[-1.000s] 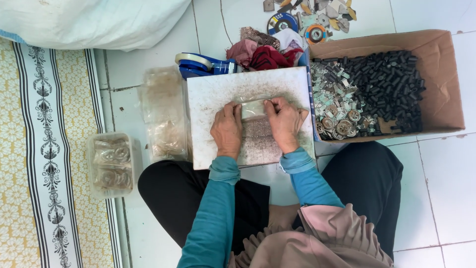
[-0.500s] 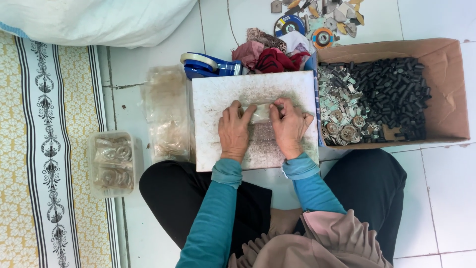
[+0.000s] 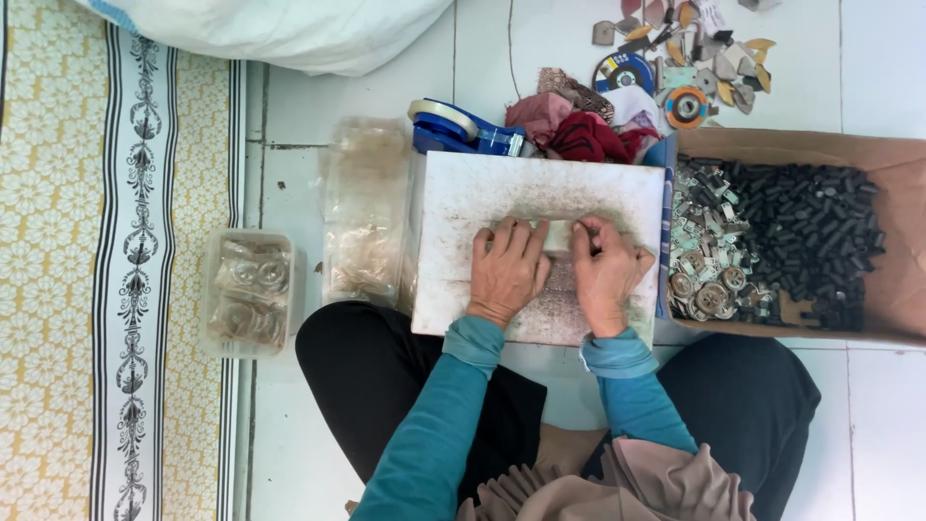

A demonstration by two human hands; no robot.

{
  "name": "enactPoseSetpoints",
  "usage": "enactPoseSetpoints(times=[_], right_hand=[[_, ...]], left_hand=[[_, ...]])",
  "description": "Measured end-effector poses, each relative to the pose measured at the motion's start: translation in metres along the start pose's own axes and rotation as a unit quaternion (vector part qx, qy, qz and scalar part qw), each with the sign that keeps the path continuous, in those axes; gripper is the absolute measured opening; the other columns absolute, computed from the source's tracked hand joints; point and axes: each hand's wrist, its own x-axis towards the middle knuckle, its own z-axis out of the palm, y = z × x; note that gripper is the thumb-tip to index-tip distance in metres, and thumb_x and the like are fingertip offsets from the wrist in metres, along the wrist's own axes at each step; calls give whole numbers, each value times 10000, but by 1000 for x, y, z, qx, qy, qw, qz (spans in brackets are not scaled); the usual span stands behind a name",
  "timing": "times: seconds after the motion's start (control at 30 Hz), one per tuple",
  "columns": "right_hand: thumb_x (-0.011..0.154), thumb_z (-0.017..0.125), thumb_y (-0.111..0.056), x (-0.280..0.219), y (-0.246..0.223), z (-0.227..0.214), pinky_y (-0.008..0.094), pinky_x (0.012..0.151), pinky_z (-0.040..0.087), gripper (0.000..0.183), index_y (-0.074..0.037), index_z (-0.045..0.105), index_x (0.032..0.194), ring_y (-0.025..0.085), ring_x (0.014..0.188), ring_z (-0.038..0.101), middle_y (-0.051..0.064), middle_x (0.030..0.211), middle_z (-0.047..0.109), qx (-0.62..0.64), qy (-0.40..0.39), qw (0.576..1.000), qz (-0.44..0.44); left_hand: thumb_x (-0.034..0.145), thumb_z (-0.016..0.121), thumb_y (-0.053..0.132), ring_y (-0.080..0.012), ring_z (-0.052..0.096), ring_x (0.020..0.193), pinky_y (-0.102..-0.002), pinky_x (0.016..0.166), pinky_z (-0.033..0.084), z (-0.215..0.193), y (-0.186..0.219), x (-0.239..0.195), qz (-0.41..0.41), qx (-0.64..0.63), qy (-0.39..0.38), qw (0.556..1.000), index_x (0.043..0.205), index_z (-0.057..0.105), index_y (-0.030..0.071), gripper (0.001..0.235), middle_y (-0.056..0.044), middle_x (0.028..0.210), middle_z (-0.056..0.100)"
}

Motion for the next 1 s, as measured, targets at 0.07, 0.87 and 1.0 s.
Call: enactPoseSetpoints(times=[0.07, 0.87, 1.0], right_hand=[[951, 793, -371, 1, 2, 0, 349, 908, 349, 124, -272, 756, 1016, 184, 805, 684, -16, 724, 664, 7, -6, 1000, 2], [1023, 630, -326, 131, -48, 105, 473, 661, 602, 162, -292, 753, 1123, 344, 903, 699, 45, 1049, 577, 31, -175, 963, -203], [1032, 628, -338, 134, -57, 88, 478, 740, 595, 148, -277, 739, 1107, 334, 981, 694, 44, 1137, 586, 47, -236, 959, -153]], left_hand=[[933, 498, 246, -278, 609, 1107, -456, 939, 439, 7, -3, -1, 13, 0, 13, 1000, 1211, 691, 240, 338, -58, 966, 577], [903, 565, 231, -306, 655, 1035, -508, 963, 489, -1, -5, 10, 21, -45, 3, 999, 1088, 712, 227, 236, -86, 824, 527], [919, 552, 230, -307, 654, 1037, -504, 968, 487, 3, -4, 9, 20, -45, -5, 999, 1136, 705, 237, 265, -81, 831, 520]])
